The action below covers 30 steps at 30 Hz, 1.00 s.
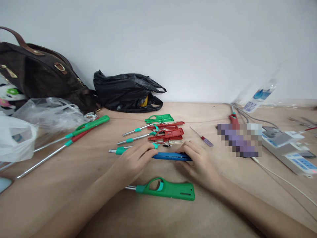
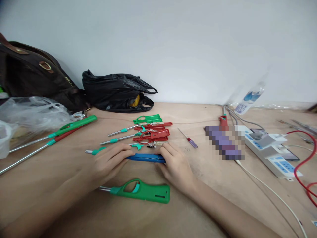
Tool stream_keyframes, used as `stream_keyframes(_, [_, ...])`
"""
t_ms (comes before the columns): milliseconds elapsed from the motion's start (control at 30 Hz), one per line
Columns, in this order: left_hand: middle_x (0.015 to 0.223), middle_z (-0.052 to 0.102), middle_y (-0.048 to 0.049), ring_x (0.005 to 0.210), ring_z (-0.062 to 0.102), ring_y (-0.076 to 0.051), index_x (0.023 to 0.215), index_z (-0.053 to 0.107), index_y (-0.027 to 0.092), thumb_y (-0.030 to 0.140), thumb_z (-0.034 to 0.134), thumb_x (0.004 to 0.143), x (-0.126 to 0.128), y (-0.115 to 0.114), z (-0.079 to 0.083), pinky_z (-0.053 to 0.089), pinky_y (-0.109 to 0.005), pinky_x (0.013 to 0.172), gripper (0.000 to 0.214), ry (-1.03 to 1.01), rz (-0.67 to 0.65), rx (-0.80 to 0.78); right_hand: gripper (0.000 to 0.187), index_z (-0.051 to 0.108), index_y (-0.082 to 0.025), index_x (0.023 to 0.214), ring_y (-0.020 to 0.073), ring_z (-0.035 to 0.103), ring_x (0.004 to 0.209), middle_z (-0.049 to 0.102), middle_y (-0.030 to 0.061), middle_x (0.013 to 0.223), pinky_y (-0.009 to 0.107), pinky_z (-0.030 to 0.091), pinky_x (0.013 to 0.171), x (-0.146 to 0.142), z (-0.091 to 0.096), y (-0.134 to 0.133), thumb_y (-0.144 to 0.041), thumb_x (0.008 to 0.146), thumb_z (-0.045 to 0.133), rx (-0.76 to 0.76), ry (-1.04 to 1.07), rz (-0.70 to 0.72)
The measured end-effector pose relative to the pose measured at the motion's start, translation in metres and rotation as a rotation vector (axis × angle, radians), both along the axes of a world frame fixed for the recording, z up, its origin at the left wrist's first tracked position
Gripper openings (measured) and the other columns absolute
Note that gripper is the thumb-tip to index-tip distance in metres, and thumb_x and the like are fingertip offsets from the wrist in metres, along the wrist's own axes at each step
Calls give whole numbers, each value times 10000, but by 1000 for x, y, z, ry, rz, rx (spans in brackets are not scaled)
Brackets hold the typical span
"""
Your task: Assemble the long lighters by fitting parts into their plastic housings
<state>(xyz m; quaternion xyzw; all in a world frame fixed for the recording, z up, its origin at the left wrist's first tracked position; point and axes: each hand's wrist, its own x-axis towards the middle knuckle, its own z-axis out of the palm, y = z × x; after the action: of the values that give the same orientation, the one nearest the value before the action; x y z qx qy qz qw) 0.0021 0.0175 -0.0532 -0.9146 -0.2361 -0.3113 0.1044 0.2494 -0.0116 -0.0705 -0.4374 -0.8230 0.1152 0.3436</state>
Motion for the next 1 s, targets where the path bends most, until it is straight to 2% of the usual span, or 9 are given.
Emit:
stream_keyframes(300, [950,668,-65,878,649,-184,1037,600,175,89,400,956,0,-3,4,547,-302,776,232,-12,11,-11,178,555,-210,897,226,547,807,577,56,864,342,452,685,0,-1,0,-66,795,532,58,0,-14])
stream_keyframes(567, [938,661,-69,877,642,-183,1007,596,169,65,382,943,1,-2,4,540,-293,775,246,-12,18,-61,123,587,-189,913,233,567,834,602,69,876,359,462,709,0,5,0,-113,828,540,-28,14,6])
stream_keyframes(633, [948,652,-73,875,634,-184,1022,594,166,58,372,935,0,0,1,535,-293,766,262,-23,11,-111,117,604,-187,930,234,577,860,624,70,907,367,467,736,0,7,0,-138,830,570,-101,34,14])
stream_keyframes(733, [978,625,-76,899,616,-188,1057,591,176,78,370,937,-1,4,-4,528,-300,776,270,-38,6,-222,123,640,-200,922,216,599,842,665,44,909,358,472,750,0,8,1,-176,801,645,-296,109,22])
stream_keyframes(833, [996,604,-73,903,607,-182,1058,596,185,135,379,963,-2,7,-8,527,-295,780,242,-47,9,-306,81,665,-193,824,190,593,743,672,14,809,321,459,671,0,8,4,-199,750,699,-505,201,-3])
stream_keyframes(1000, [1000,634,-78,903,628,-187,1019,609,172,238,340,1011,-1,8,-6,537,-291,755,277,-5,25,-273,89,677,-185,767,148,527,652,613,-14,700,267,400,566,4,13,10,-273,764,687,-720,275,92])
